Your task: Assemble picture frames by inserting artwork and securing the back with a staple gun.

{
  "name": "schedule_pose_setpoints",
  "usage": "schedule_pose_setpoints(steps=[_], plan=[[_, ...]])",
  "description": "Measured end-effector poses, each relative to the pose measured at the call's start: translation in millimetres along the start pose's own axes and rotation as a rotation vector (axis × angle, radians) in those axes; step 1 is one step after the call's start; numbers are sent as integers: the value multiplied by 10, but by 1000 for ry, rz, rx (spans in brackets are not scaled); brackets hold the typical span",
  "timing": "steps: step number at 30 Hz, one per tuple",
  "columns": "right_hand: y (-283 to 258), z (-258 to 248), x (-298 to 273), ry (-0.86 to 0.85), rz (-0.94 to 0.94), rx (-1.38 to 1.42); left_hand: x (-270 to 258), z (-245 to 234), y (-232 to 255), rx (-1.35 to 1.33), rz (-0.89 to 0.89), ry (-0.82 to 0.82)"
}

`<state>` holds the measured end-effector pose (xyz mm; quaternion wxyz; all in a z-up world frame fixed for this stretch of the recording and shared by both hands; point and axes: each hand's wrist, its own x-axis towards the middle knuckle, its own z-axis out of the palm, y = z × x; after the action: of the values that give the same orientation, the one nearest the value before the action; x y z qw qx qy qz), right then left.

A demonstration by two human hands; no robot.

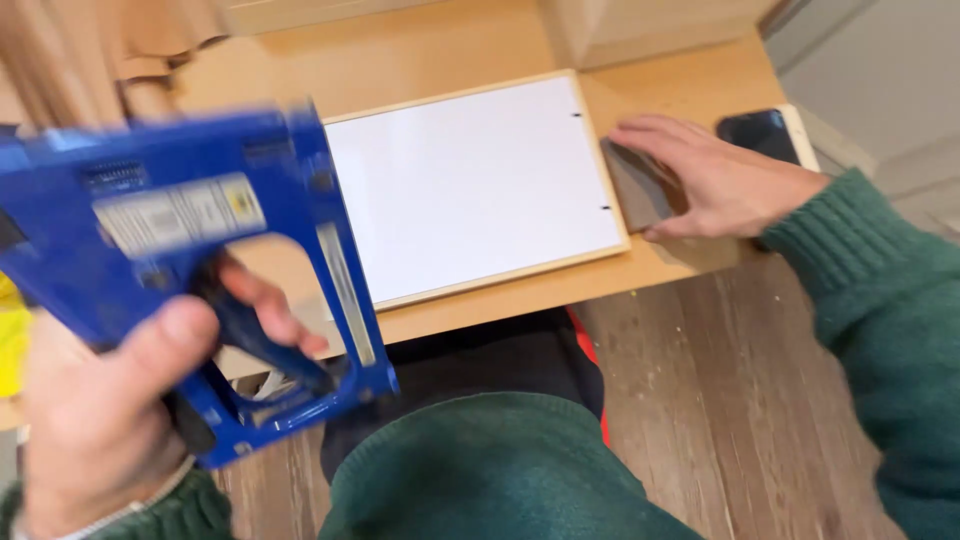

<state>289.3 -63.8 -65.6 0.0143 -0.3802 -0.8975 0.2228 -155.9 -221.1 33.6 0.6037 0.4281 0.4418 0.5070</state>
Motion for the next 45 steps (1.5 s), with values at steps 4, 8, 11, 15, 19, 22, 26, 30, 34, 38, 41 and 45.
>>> schedule_pose_setpoints(steps=[4, 8, 11, 15, 19, 22, 26, 30, 34, 38, 41, 45], plan=[[-76, -290, 72, -141, 191, -231, -405, -406, -308, -232, 9, -58], [-491, -563, 446, -1, 130, -515, -764, -693, -686, -329, -7, -64], [-923, -519, 1068, 222, -14, -454, -843, -783, -871, -392, -42, -48], [-1357, -82, 2173, 321, 248, -219, -1021, -822, -1078, -457, -104, -31], [-1557, 236, 3169, 221, 542, -370, -1145, -949, -1328, -407, -72, -89], [-1642, 326, 3375, 80, 556, -522, -1266, -1053, -1515, -375, -93, -20], [-1789, 194, 3198, -71, 516, -541, -1326, -1228, -1636, -416, -103, 22], [-1561, 149, 2873, 28, 320, -491, -1318, -1184, -1491, -398, -137, 78], [-1838, -36, 2140, 350, 148, -217, -1111, -1021, -1208, -453, -110, 75], [-2234, 186, 1118, 25, 52, 550, -702, -548, -848, -305, -81, 29], [-2383, 463, 509, -77, -101, 997, -367, 26, -463, 278, 60, 0], [-2253, 944, -109, 426, 161, 1271, -147, 517, -334, 716, 591, -209]])
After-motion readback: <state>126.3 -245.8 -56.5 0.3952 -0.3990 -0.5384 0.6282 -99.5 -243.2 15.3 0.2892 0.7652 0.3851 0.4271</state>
